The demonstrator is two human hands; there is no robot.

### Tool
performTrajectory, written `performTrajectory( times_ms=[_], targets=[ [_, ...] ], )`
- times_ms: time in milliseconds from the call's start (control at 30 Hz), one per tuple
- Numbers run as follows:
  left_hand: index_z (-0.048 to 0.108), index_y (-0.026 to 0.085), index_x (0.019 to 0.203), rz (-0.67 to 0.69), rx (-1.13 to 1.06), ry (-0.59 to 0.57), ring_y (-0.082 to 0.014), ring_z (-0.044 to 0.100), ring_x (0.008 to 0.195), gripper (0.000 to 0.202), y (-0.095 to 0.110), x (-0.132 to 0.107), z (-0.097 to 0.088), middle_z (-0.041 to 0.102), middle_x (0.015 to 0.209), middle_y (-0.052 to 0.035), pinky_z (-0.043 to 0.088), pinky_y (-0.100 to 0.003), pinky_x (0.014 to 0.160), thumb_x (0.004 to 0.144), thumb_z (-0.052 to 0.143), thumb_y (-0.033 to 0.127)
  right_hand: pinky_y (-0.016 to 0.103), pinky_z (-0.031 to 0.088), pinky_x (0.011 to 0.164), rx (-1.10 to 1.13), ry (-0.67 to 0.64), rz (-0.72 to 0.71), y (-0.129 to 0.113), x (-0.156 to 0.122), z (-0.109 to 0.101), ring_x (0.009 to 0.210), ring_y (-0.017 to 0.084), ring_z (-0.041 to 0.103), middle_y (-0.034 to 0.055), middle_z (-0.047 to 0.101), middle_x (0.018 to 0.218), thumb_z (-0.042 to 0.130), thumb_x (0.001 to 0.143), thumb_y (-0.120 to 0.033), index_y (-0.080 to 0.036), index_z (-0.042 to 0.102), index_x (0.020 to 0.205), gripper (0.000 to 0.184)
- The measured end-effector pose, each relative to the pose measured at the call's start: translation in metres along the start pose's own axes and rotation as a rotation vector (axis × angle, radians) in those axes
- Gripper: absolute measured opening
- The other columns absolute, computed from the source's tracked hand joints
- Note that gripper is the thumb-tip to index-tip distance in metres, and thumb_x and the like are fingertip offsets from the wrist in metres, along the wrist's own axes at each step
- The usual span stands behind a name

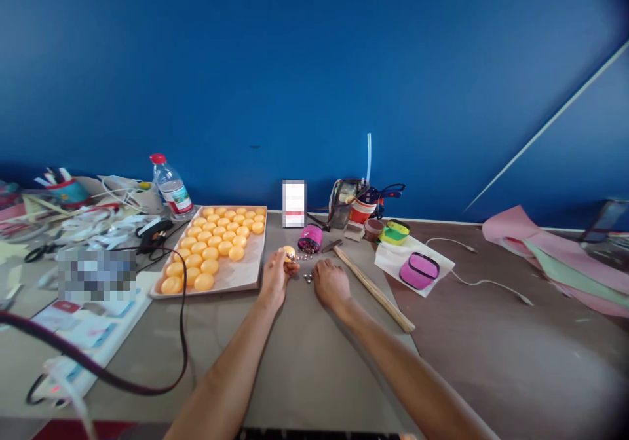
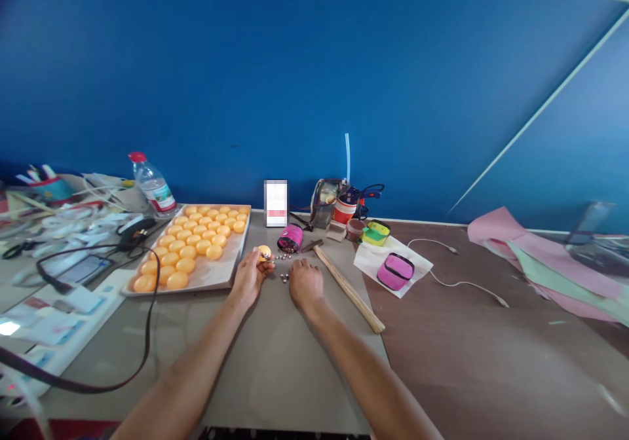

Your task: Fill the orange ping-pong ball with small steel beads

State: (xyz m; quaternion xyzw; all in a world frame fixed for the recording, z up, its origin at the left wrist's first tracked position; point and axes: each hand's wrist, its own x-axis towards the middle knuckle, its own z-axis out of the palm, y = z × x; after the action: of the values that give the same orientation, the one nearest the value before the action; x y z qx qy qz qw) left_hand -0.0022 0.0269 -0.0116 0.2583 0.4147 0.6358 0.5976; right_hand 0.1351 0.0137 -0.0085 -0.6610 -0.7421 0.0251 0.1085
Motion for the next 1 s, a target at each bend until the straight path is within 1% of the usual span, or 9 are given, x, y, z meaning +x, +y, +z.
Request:
performTrajectory(
  times_ms=[167,233,300,467,600,667,733,867,1000],
  targets=[
    [0.055,0.015,0.084,-0.007,0.01,0.002,-0.0099,0.061,0.052,0.035,0.001,-0.002,0.0,0.066,0.07,-0.0015,0.046,-0.021,0.052,0.071,0.066,0.045,0.027,0.038,0.073,0.165,0.125,0.016,0.004,0.004,0.009,0.08,0.017,0.06,0.0074,0.064,0.091,0.045,0.086,-0.019,-0.016,0.059,0.086,0.014],
    [0.055,0.016,0.085,-0.01,0.012,0.008,-0.0096,0.06,0.052,0.034,0.0,-0.002,0.0,0.066,0.071,-0.0012,0.047,-0.021,0.053,0.071,0.066,0.045,0.027,0.038,0.075,0.257,0.192,-0.025,0.007,0.001,0.013,0.083,0.017,0.06,0.0062,0.064,0.09,0.048,0.083,-0.017,-0.016,0.059,0.086,0.012],
    [0.055,0.016,0.084,-0.007,0.026,0.017,-0.0097,0.06,0.052,0.035,-0.002,-0.001,0.0,0.065,0.071,-0.001,0.047,-0.022,0.053,0.071,0.065,0.046,0.028,0.039,0.077,0.325,0.22,-0.045,0.011,-0.002,0.016,0.085,0.017,0.059,0.0062,0.064,0.091,0.05,0.081,-0.018,-0.016,0.059,0.088,0.012],
    [0.056,0.016,0.082,0.006,0.067,0.025,-0.0103,0.059,0.052,0.035,-0.003,-0.004,0.0,0.063,0.069,0.0009,0.046,-0.022,0.053,0.068,0.067,0.047,0.029,0.038,0.077,0.402,0.234,-0.087,0.013,-0.006,0.017,0.085,0.018,0.058,0.007,0.063,0.093,0.054,0.076,-0.016,-0.015,0.059,0.092,0.017],
    [0.056,0.017,0.08,0.004,0.074,0.02,-0.0104,0.058,0.053,0.034,-0.001,-0.006,0.001,0.062,0.068,0.0015,0.045,-0.023,0.055,0.068,0.067,0.046,0.027,0.036,0.074,0.379,0.208,-0.201,0.008,-0.01,0.011,0.078,0.016,0.056,0.0036,0.062,0.081,0.052,0.076,-0.014,-0.017,0.059,0.078,0.008],
    [0.055,0.017,0.081,0.006,0.073,0.016,-0.0103,0.058,0.054,0.034,-0.001,-0.007,0.002,0.061,0.068,0.002,0.046,-0.023,0.056,0.068,0.067,0.046,0.027,0.034,0.071,0.33,0.181,-0.248,0.006,-0.012,0.008,0.077,0.016,0.054,0.0027,0.06,0.077,0.053,0.076,-0.016,-0.017,0.058,0.07,0.008],
    [0.055,0.017,0.08,0.006,0.076,0.014,-0.0103,0.058,0.054,0.034,0.0,-0.007,0.003,0.06,0.067,0.0026,0.046,-0.023,0.056,0.068,0.067,0.046,0.027,0.034,0.071,0.289,0.162,-0.26,0.004,-0.012,0.007,0.078,0.016,0.054,0.003,0.059,0.075,0.054,0.077,-0.018,-0.017,0.058,0.068,0.01],
    [0.055,0.017,0.079,0.005,0.08,0.013,-0.0111,0.058,0.053,0.035,0.0,-0.008,0.004,0.059,0.064,0.0026,0.045,-0.023,0.055,0.067,0.067,0.048,0.029,0.035,0.075,0.299,0.142,-0.255,0.003,-0.011,0.008,0.085,0.019,0.053,0.0054,0.059,0.084,0.055,0.079,-0.021,-0.018,0.063,0.079,0.009],
    [0.055,0.017,0.079,0.007,0.084,0.025,-0.0112,0.058,0.052,0.037,-0.001,-0.006,0.003,0.06,0.063,0.0023,0.045,-0.023,0.054,0.066,0.068,0.049,0.032,0.038,0.082,0.363,0.16,-0.241,0.005,-0.008,0.01,0.093,0.021,0.053,0.0078,0.058,0.099,0.055,0.078,-0.018,-0.019,0.064,0.094,0.018]
  ],
)
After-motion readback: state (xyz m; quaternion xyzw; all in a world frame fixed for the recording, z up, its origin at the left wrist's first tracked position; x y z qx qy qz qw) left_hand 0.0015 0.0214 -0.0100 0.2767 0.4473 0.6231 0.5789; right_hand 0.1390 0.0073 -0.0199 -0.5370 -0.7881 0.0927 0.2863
